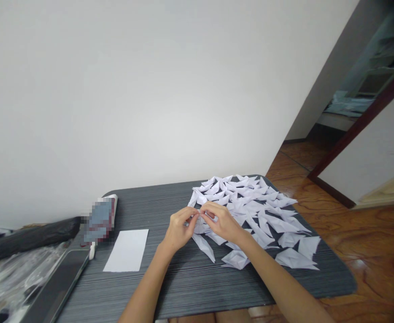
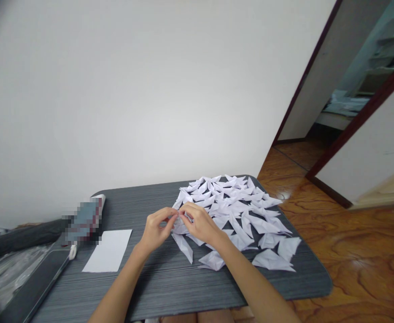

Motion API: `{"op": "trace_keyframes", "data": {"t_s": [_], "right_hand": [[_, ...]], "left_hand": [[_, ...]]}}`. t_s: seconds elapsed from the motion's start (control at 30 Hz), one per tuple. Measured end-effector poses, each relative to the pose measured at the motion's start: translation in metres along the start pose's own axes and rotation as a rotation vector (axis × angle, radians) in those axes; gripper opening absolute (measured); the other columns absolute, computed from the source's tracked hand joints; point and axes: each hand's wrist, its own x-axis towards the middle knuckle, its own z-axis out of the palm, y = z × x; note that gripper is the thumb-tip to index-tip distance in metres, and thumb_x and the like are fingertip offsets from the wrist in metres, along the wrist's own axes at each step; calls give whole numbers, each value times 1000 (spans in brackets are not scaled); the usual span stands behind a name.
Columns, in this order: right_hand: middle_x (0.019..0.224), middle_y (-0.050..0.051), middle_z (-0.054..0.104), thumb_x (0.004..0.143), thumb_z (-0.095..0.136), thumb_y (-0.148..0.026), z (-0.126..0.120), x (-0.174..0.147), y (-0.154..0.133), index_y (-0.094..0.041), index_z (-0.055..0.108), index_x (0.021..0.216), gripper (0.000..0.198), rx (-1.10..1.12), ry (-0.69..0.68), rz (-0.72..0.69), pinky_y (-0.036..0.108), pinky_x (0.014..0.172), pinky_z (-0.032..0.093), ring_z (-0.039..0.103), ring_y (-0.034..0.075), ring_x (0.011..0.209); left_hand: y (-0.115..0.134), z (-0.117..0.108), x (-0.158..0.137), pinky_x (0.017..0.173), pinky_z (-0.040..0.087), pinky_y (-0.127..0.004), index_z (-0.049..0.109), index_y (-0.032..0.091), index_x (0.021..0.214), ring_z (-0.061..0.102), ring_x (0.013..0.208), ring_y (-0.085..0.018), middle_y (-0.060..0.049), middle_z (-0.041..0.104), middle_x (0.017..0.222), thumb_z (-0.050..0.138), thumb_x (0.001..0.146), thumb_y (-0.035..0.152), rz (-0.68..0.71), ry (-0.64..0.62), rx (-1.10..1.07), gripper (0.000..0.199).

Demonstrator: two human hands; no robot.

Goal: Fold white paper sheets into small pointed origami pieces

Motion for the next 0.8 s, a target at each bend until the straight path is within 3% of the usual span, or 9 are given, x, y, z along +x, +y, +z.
{"op": "trace_keyframes", "data": {"t_s": [0.47, 0.8], "right_hand": [[70, 1, 51, 79, 48, -12, -2, 1, 3, -16, 53, 73, 9, 93, 4, 81, 21, 51, 37, 44, 10, 56], [69, 0, 49, 80, 44, -10, 2, -1, 6, -17, 51, 75, 11, 68, -4, 46, 22, 53, 36, 45, 12, 61]], "left_hand": [[-5, 0, -2, 56, 50, -19, 56, 14, 83, 56, 73, -11, -7, 59, 81, 43, 82, 15, -8, 38, 0, 14], [2, -1, 2, 58, 49, -19, 54, 15, 86, 55, 79, -13, -7, 57, 87, 40, 84, 18, -63, -114, -64, 14]]}}
